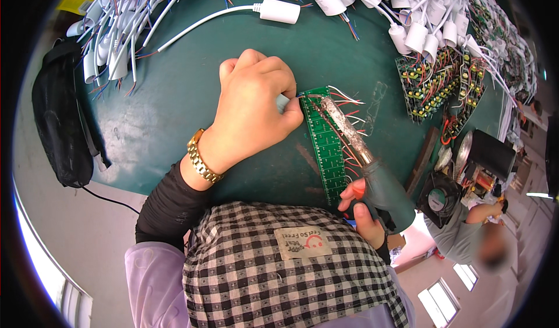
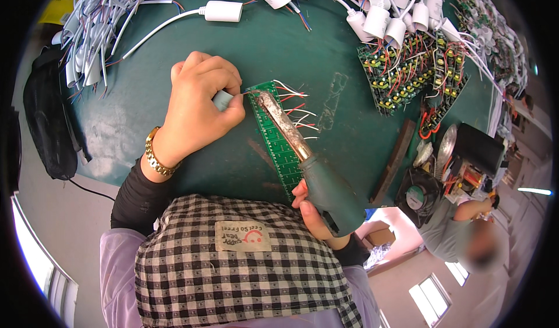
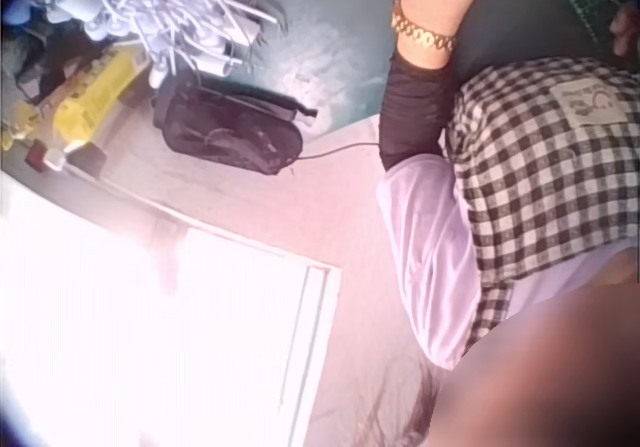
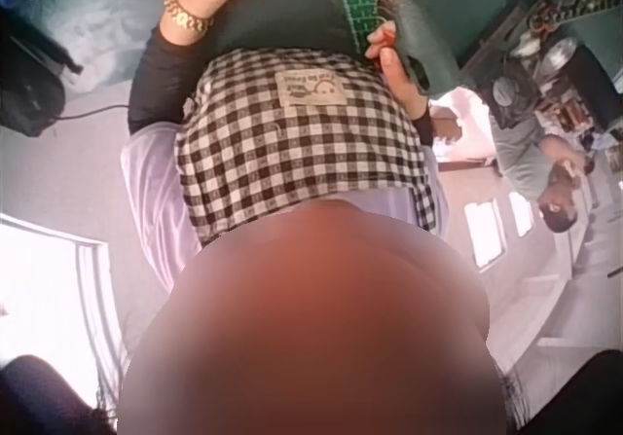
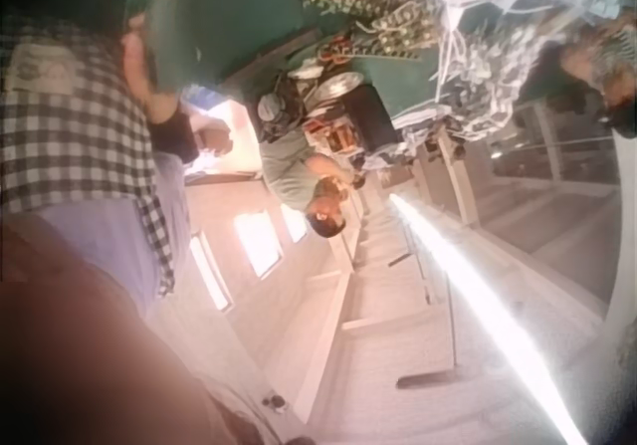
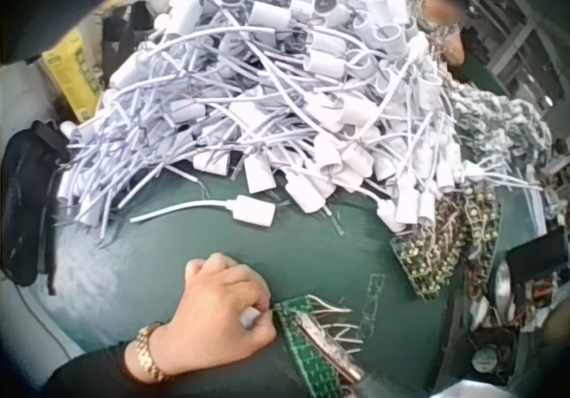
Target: The person assembles led wiring bundles and white plastic sockets onto a circuit panel using a soldering iron.
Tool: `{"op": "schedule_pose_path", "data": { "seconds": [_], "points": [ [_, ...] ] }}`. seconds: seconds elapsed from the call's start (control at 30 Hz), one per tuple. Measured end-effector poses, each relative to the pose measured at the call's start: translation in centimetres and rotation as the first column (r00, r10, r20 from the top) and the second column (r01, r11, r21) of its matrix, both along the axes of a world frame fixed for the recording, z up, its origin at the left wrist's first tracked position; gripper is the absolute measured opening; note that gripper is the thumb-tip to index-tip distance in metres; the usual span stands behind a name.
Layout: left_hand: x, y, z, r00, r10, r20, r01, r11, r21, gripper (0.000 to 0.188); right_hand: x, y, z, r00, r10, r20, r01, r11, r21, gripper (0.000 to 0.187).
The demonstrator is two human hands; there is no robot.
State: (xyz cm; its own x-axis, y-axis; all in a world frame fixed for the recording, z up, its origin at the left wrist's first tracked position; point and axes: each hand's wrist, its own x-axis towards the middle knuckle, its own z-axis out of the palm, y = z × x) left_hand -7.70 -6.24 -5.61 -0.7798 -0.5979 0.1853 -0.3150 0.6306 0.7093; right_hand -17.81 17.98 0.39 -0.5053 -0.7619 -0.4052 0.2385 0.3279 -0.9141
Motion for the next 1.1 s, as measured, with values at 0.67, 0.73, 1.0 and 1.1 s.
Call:
{"op": "schedule_pose_path", "data": {
  "seconds": [0.67, 0.73, 1.0, 1.1],
  "points": [
    [-0.1, -0.4, 0.3, 0.998, -0.051, 0.043, 0.049, 0.998, 0.042, 0.015, -0.6, 0.3, -1.1, 0.987, 0.094, -0.131, -0.096, 0.995, -0.008, 0.024],
    [-0.1, -0.4, 0.3, 0.998, -0.05, 0.045, 0.048, 0.998, 0.04, 0.015, -0.6, 0.3, -1.0, 0.981, 0.121, -0.15, -0.123, 0.992, 0.0, 0.024],
    [-0.1, -0.2, 0.3, 0.998, -0.035, 0.053, 0.033, 0.999, 0.036, 0.015, -0.3, 0.4, -0.8, 0.993, 0.074, -0.095, -0.074, 0.997, 0.013, 0.031],
    [-0.1, -0.2, 0.2, 0.999, -0.024, 0.041, 0.023, 0.999, 0.025, 0.015, 0.1, 0.3, 0.4, 0.998, -0.009, -0.059, 0.008, 1.0, -0.028, 0.037]
  ]
}}
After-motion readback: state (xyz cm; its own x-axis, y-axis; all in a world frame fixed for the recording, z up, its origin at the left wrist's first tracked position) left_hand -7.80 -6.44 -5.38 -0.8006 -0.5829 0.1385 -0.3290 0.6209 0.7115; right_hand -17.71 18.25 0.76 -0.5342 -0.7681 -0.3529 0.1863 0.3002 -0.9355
